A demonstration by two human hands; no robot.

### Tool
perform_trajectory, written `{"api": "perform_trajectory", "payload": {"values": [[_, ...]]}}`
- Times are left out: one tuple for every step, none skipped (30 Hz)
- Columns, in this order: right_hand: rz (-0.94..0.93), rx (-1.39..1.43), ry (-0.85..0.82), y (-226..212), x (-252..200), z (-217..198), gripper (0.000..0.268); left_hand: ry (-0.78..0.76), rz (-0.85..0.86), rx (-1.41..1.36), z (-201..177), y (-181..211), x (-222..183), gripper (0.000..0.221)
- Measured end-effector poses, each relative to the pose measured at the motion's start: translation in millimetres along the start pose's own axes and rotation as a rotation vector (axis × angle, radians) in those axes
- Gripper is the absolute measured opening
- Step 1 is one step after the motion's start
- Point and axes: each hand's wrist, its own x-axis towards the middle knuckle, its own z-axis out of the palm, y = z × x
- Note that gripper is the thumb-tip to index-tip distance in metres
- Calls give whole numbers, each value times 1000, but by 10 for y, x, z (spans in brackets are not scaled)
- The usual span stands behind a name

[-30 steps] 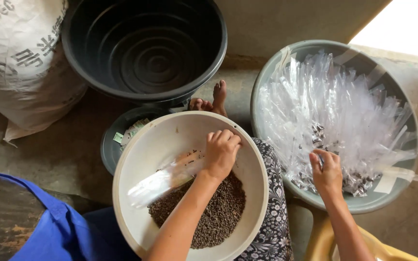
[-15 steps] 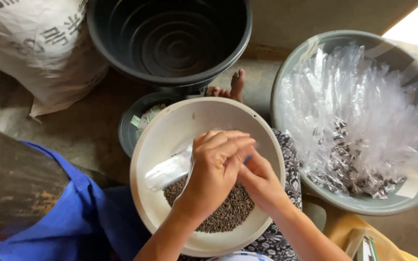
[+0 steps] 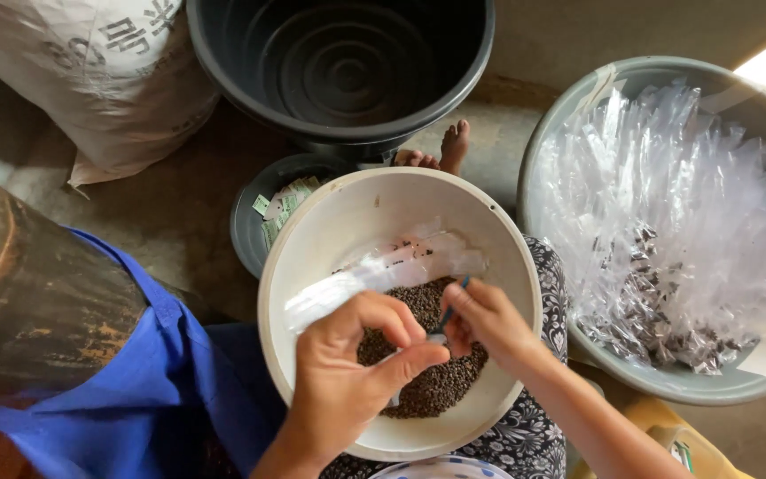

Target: Manually filling small plastic bags with food pellets from a large bowl

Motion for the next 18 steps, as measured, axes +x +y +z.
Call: {"api": "perform_trajectory", "payload": {"values": [[0, 4, 7, -106, -104, -40, 31, -8, -1, -2, 44, -151, -58, 26], [-93, 170, 9, -213, -212, -80, 28, -2, -51, 26, 89, -299, -118, 23], [-193, 334, 9, -337, -304, -124, 26, 4, -95, 54, 132, -447, -161, 21], [-201, 334, 14, -450, -389, -140, 26, -3, -89, 54, 187, -491, -157, 21], [-353, 143, -6, -549, -492, -152, 26, 2, -90, 141, 247, -530, -177, 22], [-502, -51, -24, -645, -596, -159, 26, 6, -91, 228, 304, -570, -201, 25], [-503, -51, -22, -755, -659, -152, 26, 5, -90, 227, 335, -553, -153, 25], [-693, -245, -61, -866, -725, -141, 20, -11, -57, 179, 365, -534, -106, 30], [-887, -443, -97, -993, -776, -136, 16, -25, -18, 132, 394, -516, -37, 36], [-893, -446, -96, -929, -755, -199, 16, -26, -11, 132, 385, -462, 51, 36], [-912, -259, -8, -852, -746, -260, 16, -19, 64, 208, 379, -409, 119, 30], [-925, -72, 80, -775, -737, -322, 18, -12, 138, 283, 374, -356, 188, 24], [-928, -71, 79, -666, -681, -190, 18, -12, 141, 285, 367, -205, 238, 24], [-857, -301, 49, -561, -624, -59, 14, 20, 172, 248, 363, -52, 290, 24], [-783, -529, 23, -463, -557, 69, 27, 47, 208, 211, 357, 100, 356, 24], [-790, -528, 28, -292, -449, 120, 27, 43, 215, 212, 345, 223, 370, 24], [-711, -533, -86, -107, -358, 175, 20, 77, 237, 167, 337, 346, 367, 26], [-632, -536, -199, 76, -262, 235, 15, 111, 259, 121, 326, 470, 366, 30]]}}
